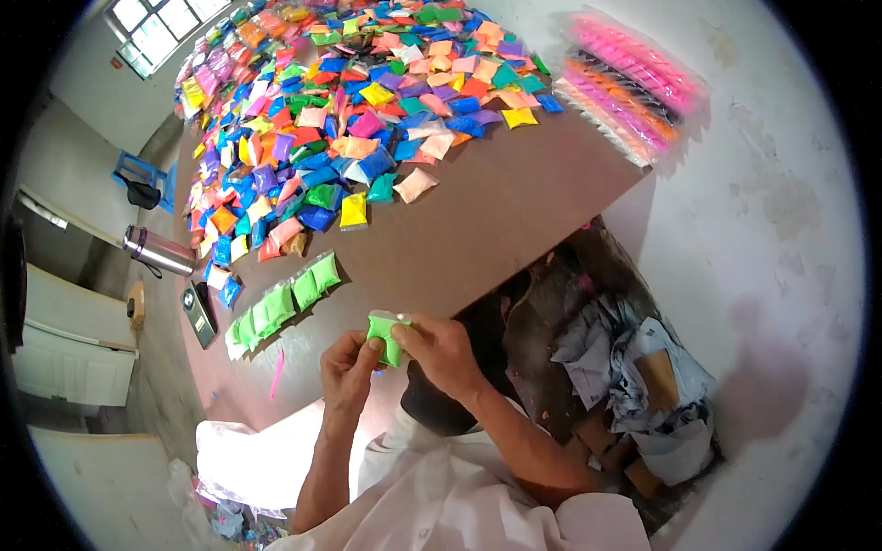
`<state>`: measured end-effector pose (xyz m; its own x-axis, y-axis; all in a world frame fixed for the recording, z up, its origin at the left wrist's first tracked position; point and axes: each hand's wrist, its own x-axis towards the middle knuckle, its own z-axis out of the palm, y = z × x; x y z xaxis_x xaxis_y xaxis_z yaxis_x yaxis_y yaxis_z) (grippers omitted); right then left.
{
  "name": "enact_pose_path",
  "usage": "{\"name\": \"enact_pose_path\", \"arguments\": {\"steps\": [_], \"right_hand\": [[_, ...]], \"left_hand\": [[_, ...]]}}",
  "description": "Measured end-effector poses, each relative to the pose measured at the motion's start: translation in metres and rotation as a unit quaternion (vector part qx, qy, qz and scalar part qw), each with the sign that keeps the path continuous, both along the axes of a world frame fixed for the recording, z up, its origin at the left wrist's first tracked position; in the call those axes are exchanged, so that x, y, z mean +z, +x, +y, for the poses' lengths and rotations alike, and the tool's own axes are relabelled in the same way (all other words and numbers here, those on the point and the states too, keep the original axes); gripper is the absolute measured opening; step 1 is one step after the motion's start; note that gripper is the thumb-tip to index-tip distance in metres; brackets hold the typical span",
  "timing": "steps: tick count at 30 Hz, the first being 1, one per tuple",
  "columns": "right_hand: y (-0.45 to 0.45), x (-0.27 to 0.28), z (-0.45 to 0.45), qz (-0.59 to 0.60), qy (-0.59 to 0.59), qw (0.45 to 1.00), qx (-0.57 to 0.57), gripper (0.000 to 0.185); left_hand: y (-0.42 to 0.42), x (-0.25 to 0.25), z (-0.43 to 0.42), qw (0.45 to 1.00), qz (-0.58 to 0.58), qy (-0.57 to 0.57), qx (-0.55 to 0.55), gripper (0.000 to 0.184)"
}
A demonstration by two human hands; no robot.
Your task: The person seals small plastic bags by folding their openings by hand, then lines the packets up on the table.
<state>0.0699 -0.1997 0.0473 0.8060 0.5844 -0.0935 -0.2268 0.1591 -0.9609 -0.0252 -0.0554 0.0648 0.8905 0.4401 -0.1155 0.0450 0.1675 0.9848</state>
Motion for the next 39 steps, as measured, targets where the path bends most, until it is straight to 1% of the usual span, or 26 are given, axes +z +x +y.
{"name": "enact_pose_path", "arguments": {"steps": [4,6,7,9,13,16,18,19,21,25,27,28,30,31,33,34,36,37,39], "right_hand": [[-0.001,-0.005,0.001,0.02,0.023,0.999,-0.021,0.022],[-0.001,-0.007,0.001,0.031,0.017,0.999,-0.022,0.021],[-0.001,-0.007,0.002,0.032,0.016,0.999,-0.021,0.021],[0.0,-0.008,0.002,-0.028,-0.021,0.999,-0.008,0.02],[0.002,-0.01,0.002,-0.042,-0.035,0.998,0.02,0.019],[0.0,-0.014,0.002,-0.028,-0.058,0.997,0.049,0.021],[-0.002,-0.007,0.004,0.022,-0.015,0.997,0.066,0.023],[-0.002,-0.009,0.004,0.023,-0.016,0.997,0.067,0.023],[-0.001,-0.014,0.003,-0.032,-0.057,0.996,0.063,0.022],[0.002,-0.017,0.004,-0.073,-0.065,0.994,0.054,0.021],[0.005,-0.02,0.003,-0.14,-0.114,0.981,0.068,0.023],[0.006,-0.018,0.004,-0.143,-0.113,0.981,0.068,0.023],[0.007,-0.013,0.009,-0.155,-0.149,0.975,0.065,0.026],[0.008,-0.008,0.012,-0.161,-0.144,0.974,0.065,0.026],[0.011,0.003,0.017,-0.148,-0.152,0.972,0.096,0.022],[0.012,0.0,0.019,-0.156,-0.146,0.972,0.098,0.022],[0.018,-0.011,0.026,-0.166,-0.12,0.975,0.086,0.021],[0.022,-0.014,0.028,-0.174,-0.113,0.974,0.091,0.021],[0.03,-0.019,0.032,-0.168,-0.107,0.976,0.092,0.023]], "left_hand": [[0.0,-0.009,0.001,0.999,0.036,0.006,-0.002,0.02],[0.004,-0.005,-0.001,0.998,0.041,0.021,0.039,0.019],[0.004,-0.005,0.0,0.998,0.042,0.021,0.039,0.019],[0.006,-0.008,0.002,0.999,0.043,-0.009,0.032,0.018],[0.003,-0.023,0.009,0.999,0.018,-0.032,0.017,0.017],[0.001,-0.032,0.011,0.999,-0.006,-0.034,0.032,0.017],[0.0,-0.036,0.013,0.999,-0.004,-0.034,0.041,0.017],[-0.001,-0.038,0.015,0.999,-0.003,-0.034,0.042,0.017],[-0.002,-0.042,0.019,0.999,0.017,-0.036,0.018,0.016],[0.0,-0.041,0.016,0.998,0.032,-0.048,0.033,0.016],[0.0,-0.043,0.018,0.999,0.028,-0.036,0.02,0.018],[0.001,-0.045,0.019,0.999,0.025,-0.035,0.021,0.018],[0.001,-0.048,0.02,0.999,0.012,0.015,0.034,0.02],[0.001,-0.046,0.021,0.999,0.006,0.02,0.037,0.02],[0.002,-0.039,0.022,0.992,0.023,0.095,0.075,0.02],[0.003,-0.035,0.023,0.992,0.017,0.1,0.08,0.02],[0.006,-0.027,0.025,0.993,0.076,0.045,0.082,0.019],[0.01,-0.027,0.025,0.994,0.07,-0.019,0.083,0.018],[0.018,-0.036,0.024,0.996,0.038,0.002,0.08,0.018]]}}
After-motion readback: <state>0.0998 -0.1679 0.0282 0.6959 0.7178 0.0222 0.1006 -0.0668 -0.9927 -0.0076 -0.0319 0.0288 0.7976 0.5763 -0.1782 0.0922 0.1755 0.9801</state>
